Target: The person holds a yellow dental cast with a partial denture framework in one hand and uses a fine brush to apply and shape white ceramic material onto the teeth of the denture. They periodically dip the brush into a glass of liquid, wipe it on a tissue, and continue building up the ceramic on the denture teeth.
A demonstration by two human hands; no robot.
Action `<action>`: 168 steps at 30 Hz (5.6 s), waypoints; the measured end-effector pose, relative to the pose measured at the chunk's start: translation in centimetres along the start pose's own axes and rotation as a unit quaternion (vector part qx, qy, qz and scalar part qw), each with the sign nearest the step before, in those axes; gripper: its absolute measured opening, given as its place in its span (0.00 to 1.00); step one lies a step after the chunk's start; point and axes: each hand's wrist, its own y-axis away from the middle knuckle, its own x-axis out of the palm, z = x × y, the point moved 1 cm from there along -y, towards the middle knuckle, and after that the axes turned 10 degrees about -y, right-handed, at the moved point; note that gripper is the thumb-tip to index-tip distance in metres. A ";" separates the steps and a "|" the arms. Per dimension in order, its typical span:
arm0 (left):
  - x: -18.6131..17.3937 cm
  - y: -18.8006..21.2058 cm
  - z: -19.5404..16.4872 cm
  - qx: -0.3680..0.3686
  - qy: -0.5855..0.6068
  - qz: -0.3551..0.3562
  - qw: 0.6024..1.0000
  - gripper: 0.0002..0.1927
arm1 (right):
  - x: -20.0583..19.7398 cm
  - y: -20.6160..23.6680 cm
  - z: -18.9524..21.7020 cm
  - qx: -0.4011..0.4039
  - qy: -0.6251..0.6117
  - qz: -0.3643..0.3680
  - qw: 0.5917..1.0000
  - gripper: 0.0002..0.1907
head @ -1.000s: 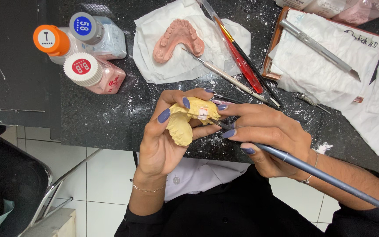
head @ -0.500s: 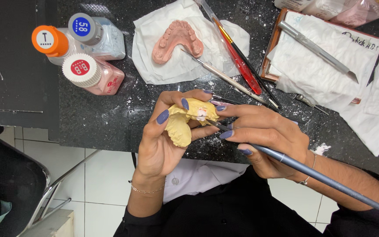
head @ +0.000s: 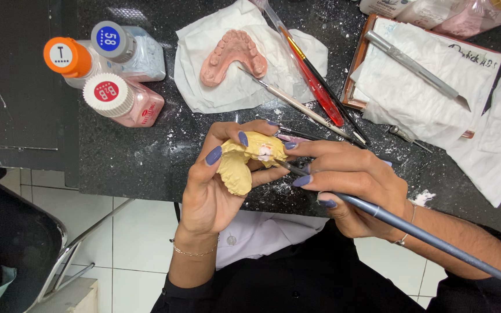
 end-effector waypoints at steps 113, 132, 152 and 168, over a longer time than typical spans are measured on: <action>3.5 -6.5 -2.3 -0.156 -0.123 0.263 0.944 0.38 | -12.9 13.3 2.1 0.278 0.205 -0.433 0.833 0.22; 3.5 -8.1 -4.1 -0.117 -0.123 0.308 0.936 0.34 | -12.4 -1.5 7.7 -0.013 0.245 -0.229 0.942 0.13; 2.9 -10.3 -4.7 -0.158 -0.124 0.309 0.930 0.34 | -2.9 -10.1 5.1 -0.432 0.282 -0.257 0.817 0.04; 2.7 -10.3 -3.9 -0.134 -0.112 0.306 0.936 0.34 | 7.4 0.7 4.3 -0.142 0.029 0.238 0.960 0.20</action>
